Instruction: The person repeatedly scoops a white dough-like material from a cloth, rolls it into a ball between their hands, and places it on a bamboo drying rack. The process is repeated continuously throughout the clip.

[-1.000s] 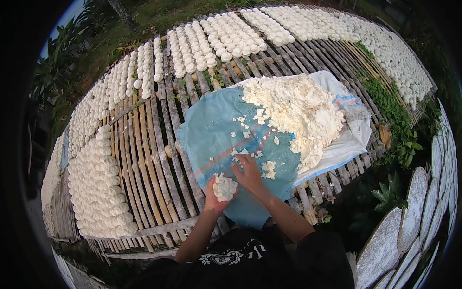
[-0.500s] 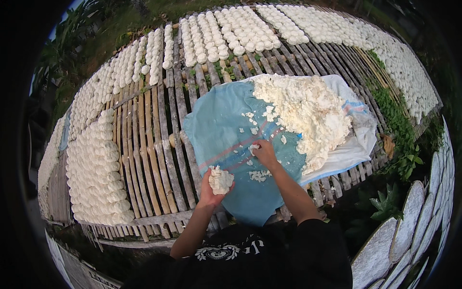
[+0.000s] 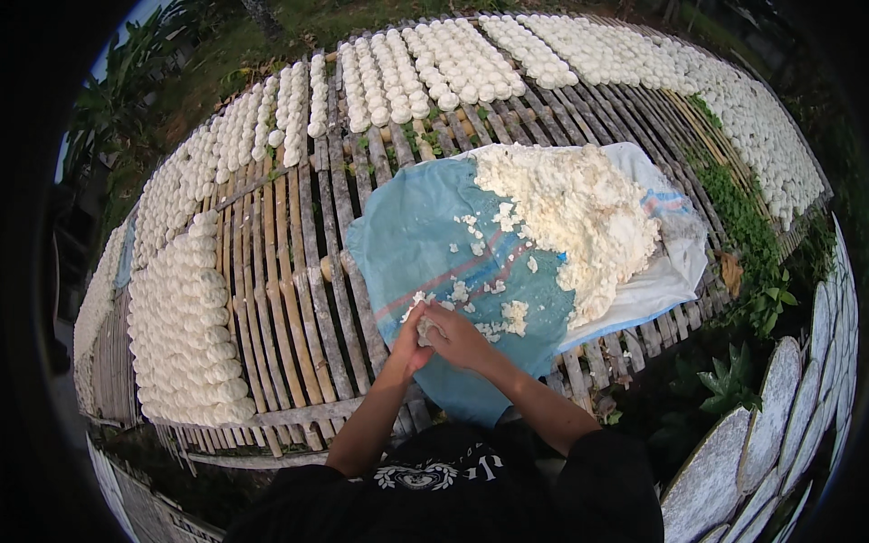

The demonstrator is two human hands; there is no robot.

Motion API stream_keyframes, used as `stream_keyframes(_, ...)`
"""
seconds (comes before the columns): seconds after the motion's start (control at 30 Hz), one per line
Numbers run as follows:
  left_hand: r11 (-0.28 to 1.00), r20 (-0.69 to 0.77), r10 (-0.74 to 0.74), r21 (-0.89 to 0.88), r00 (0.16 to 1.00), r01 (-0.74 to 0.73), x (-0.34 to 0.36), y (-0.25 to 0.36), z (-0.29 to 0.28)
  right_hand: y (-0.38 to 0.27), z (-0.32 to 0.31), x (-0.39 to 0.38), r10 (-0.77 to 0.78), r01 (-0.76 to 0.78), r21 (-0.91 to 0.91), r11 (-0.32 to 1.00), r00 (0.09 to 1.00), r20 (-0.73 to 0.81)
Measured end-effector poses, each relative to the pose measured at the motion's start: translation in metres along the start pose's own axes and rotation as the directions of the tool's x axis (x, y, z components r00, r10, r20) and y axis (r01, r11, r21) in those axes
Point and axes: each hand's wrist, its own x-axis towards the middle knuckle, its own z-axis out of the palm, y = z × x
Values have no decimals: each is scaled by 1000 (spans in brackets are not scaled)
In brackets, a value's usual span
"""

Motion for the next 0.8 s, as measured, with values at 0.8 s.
stream_keyframes(0.8,996,164,67,46,984,-75,-25,21,57,-7,-45,24,11,16,140,990,981,-193)
